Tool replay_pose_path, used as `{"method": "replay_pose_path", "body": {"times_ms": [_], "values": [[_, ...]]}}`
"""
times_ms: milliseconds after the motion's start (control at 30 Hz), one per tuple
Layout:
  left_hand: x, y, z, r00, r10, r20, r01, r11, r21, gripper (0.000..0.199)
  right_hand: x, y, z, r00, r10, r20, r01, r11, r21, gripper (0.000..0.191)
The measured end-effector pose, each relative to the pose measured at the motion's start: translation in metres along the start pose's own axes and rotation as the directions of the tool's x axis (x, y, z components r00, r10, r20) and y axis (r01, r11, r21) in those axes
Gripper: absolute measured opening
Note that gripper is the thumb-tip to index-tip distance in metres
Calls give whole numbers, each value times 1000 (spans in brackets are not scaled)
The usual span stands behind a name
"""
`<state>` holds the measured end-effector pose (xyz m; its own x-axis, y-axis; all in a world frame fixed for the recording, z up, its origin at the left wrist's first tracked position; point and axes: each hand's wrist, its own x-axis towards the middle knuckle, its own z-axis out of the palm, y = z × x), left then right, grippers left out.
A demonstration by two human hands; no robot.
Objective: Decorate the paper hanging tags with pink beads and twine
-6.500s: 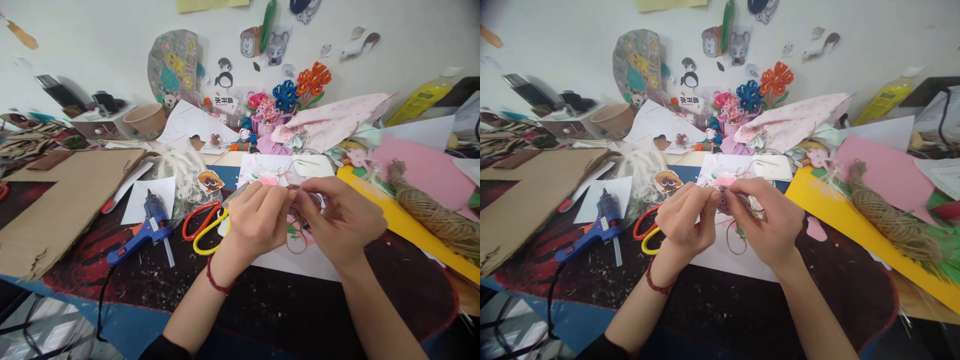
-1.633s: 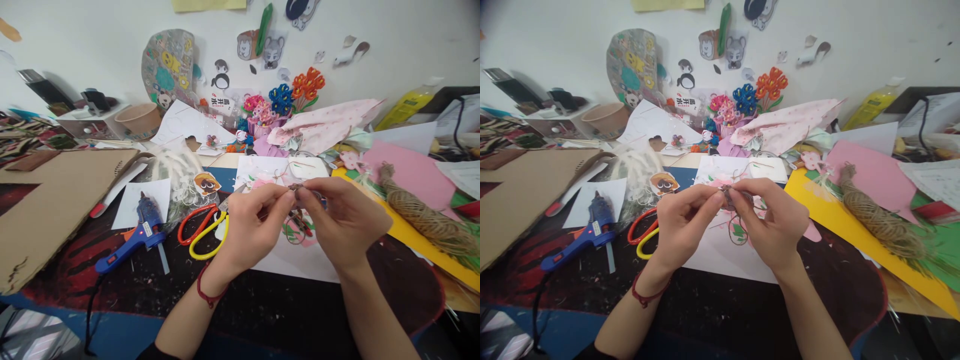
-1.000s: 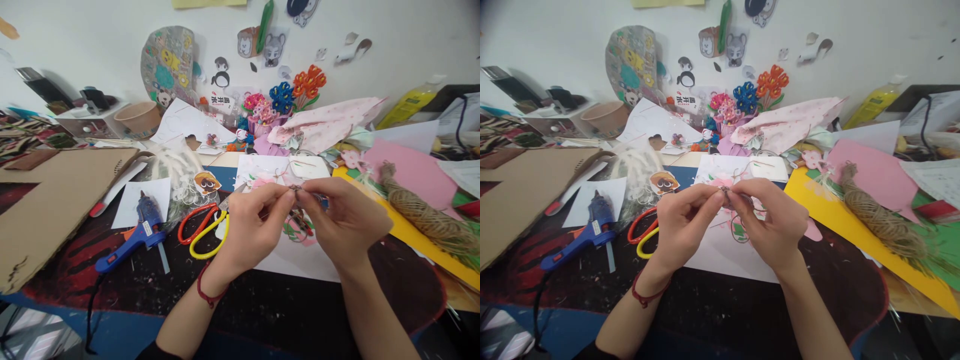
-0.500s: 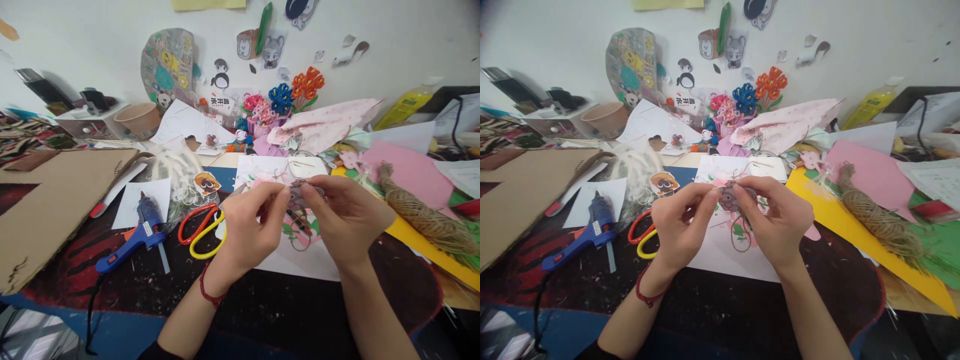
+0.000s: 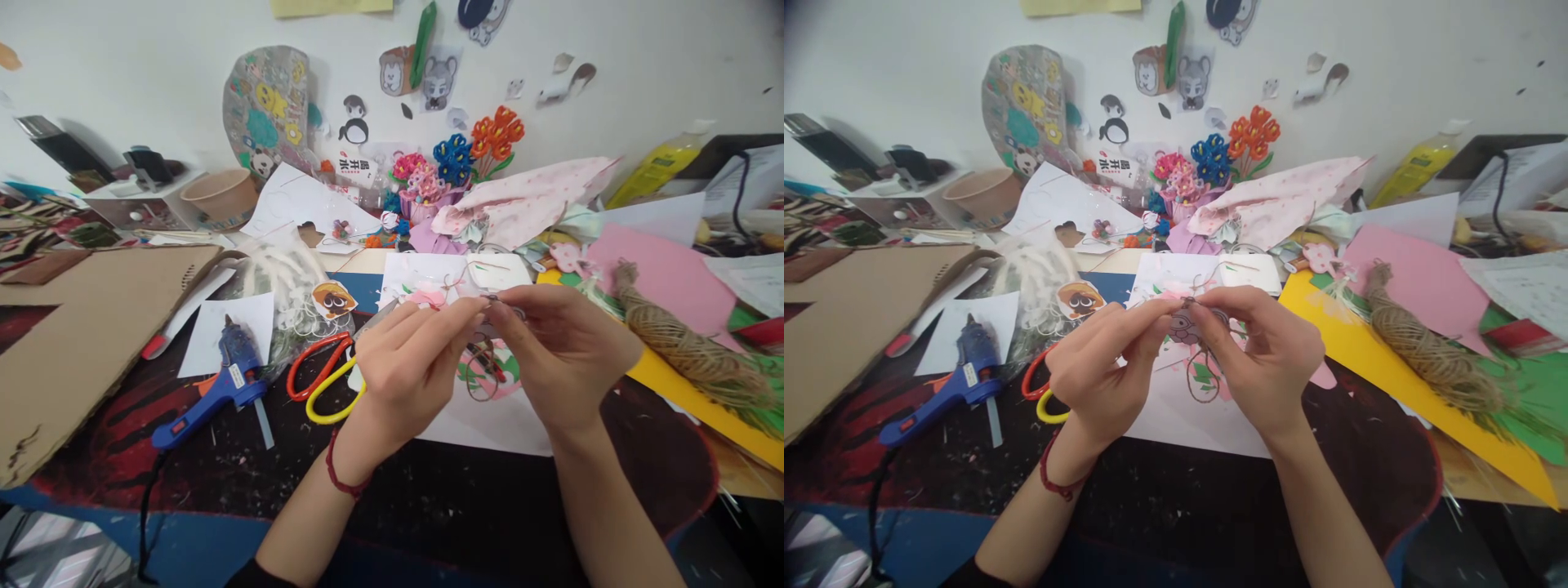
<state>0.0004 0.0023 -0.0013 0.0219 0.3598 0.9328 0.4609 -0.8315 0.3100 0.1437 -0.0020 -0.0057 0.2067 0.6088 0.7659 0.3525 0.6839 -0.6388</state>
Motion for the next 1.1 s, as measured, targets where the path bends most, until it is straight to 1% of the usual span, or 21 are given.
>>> {"method": "replay_pose_path", "body": {"times_ms": [167,233,367,500,667,800,1033,1100], "values": [[0,0,-1,1000,-18,22,19,1000,-9,16,1,1,0,999,-54,-4,54,999,-6,24],[0,0,-1,1000,-10,23,10,1000,-6,15,1,1,1,998,-57,-9,57,998,-21,22],[-1,-1,-2,998,52,32,-53,998,15,16,1,1,1,998,-58,-21,57,997,-47,19],[-2,-1,-4,994,94,61,-96,995,28,18,1,0,1,998,-52,-25,52,998,-25,23],[-2,0,-5,996,89,33,-90,996,28,22,1,-1,0,997,-72,-24,72,997,-30,22],[-3,-1,-4,996,82,33,-83,996,22,24,2,-1,0,996,-86,-19,85,996,-34,21],[-3,-1,-4,991,124,40,-127,989,76,22,2,0,1,996,-92,-19,91,995,-35,21],[-3,1,-5,993,110,30,-112,991,73,18,1,1,1,996,-89,-21,88,994,-59,19]]}}
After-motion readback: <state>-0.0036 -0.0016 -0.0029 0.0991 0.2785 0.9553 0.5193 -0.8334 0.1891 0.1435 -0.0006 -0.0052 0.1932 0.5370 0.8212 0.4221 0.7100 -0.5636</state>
